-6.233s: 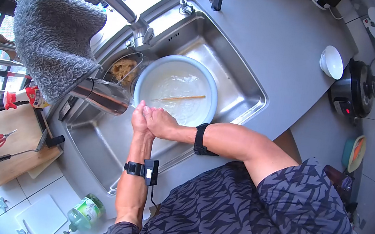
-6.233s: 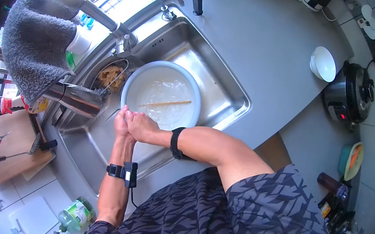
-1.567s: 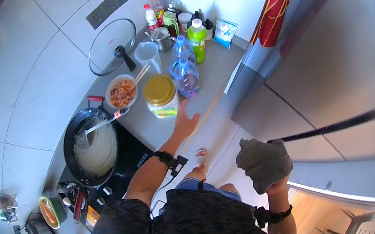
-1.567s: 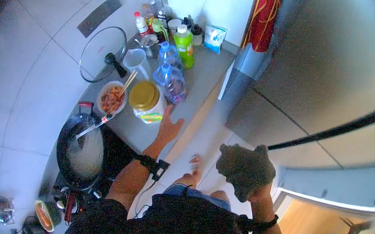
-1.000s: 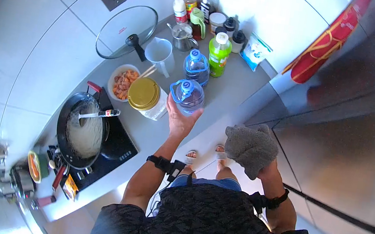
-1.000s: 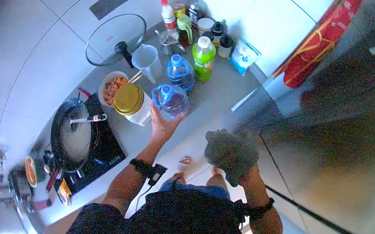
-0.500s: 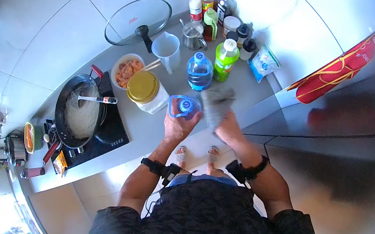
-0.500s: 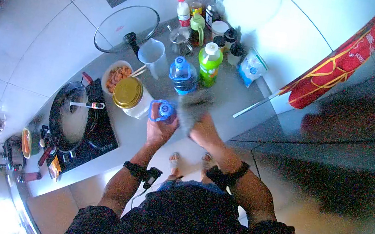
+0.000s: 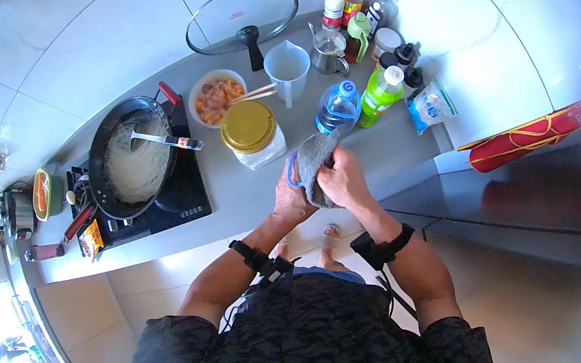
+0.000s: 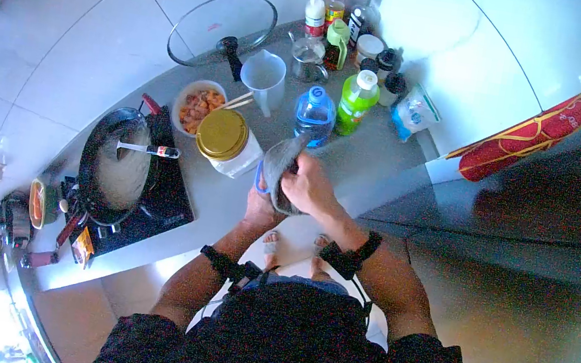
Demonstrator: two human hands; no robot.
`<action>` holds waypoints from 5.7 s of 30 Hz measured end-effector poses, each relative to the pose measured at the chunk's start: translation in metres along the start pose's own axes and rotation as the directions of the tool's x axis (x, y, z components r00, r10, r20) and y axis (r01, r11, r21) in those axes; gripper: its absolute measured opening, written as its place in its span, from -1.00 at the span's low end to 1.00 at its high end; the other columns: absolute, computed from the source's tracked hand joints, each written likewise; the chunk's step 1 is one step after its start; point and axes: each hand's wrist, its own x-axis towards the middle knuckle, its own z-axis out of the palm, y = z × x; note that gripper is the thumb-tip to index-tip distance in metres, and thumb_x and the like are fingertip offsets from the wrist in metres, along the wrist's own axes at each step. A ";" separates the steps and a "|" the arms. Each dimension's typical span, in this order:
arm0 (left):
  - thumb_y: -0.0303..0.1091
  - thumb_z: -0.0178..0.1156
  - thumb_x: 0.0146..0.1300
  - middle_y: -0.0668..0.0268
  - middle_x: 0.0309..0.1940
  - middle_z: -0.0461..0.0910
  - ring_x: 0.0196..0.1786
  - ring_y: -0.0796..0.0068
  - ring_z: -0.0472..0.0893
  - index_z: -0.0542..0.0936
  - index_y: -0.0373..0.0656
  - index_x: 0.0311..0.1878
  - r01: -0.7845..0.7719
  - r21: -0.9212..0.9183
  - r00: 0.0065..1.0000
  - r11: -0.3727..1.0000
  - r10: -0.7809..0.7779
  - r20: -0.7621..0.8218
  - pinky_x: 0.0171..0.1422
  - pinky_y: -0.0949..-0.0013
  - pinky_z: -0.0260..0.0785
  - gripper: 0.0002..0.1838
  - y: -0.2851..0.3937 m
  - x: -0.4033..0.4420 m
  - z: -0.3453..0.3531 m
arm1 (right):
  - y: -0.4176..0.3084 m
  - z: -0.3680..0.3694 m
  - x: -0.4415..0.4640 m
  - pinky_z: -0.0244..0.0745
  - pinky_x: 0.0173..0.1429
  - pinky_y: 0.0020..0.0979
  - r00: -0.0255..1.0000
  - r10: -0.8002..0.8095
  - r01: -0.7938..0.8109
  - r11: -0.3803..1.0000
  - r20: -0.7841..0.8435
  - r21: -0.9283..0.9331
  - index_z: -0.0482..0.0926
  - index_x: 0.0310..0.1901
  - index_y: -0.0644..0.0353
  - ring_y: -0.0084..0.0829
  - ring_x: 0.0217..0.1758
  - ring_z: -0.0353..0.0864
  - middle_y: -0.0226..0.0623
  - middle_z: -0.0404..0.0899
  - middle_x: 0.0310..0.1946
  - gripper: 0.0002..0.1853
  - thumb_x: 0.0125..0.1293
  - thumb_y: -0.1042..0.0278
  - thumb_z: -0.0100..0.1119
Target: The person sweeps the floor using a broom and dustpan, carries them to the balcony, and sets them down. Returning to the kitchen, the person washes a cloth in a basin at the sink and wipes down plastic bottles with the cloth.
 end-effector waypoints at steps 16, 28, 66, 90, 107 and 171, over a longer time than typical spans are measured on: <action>-0.13 0.51 -0.11 0.04 0.02 0.44 0.07 -0.11 0.52 0.28 -0.12 0.13 0.089 -0.113 0.996 0.990 -0.088 0.014 0.07 -0.03 0.44 -0.22 0.003 0.004 0.001 | 0.016 -0.001 -0.004 0.48 0.06 -0.22 0.990 -0.127 0.137 0.976 -0.064 0.171 0.55 0.09 0.19 -0.18 -0.02 0.63 -0.11 0.65 -0.14 -0.71 0.37 0.39 0.03; -0.16 0.52 -0.10 0.04 0.09 0.45 0.15 -0.08 0.50 0.25 -0.06 0.19 -0.001 -0.158 0.986 0.987 0.027 0.164 0.09 0.03 0.44 -0.18 -0.006 0.015 -0.008 | 0.049 -0.032 -0.029 0.39 0.23 -0.17 0.941 -0.105 0.083 0.993 0.321 0.082 0.36 0.24 0.18 -0.04 0.15 0.54 -0.01 0.53 0.06 -0.51 0.28 0.36 0.16; 0.36 0.44 -0.14 0.05 0.48 0.06 0.51 0.13 0.10 0.01 -0.23 0.50 -0.234 -0.673 0.964 0.701 0.079 -0.253 0.49 -0.06 0.02 0.30 0.059 -0.037 -0.058 | -0.054 -0.057 -0.044 0.50 -0.11 -0.38 0.996 -0.001 0.040 0.902 -0.090 0.429 0.65 -0.19 0.26 -0.54 -0.28 0.56 -0.42 0.65 -0.34 -0.80 0.14 0.41 0.26; 0.38 0.09 0.19 0.24 0.13 0.54 0.10 0.18 0.54 0.38 0.03 0.30 0.357 -0.823 0.883 -0.441 -0.127 0.452 -0.25 0.04 0.52 -0.23 0.074 -0.040 -0.068 | -0.036 0.007 -0.072 0.48 0.00 -0.25 0.884 -0.294 0.316 0.949 -0.364 0.002 0.50 -0.02 0.20 -0.40 -0.19 0.54 -0.32 0.56 -0.32 -0.68 0.48 0.16 -0.17; 0.14 0.15 0.30 0.19 0.29 0.41 0.34 0.17 0.41 0.18 -0.15 0.43 0.087 -0.996 0.988 0.026 -0.129 0.083 0.45 0.03 0.22 -0.20 0.064 -0.039 -0.067 | -0.078 0.002 -0.064 0.33 0.31 -0.24 0.899 -0.341 0.385 0.914 -0.275 0.127 0.44 0.15 0.29 -0.29 0.14 0.50 -0.18 0.53 0.06 -0.49 0.18 0.33 0.32; 0.39 0.10 0.19 0.08 0.22 0.46 0.13 -0.18 0.52 0.32 0.03 0.37 0.641 -0.655 0.744 -0.399 0.116 0.658 -0.19 -0.25 0.50 -0.18 0.055 -0.052 -0.090 | -0.131 -0.123 -0.009 0.48 0.24 -0.26 0.945 -0.250 -0.004 0.638 0.213 0.770 0.52 0.11 0.26 -0.37 0.07 0.61 -0.26 0.64 0.00 -0.44 0.05 0.31 0.49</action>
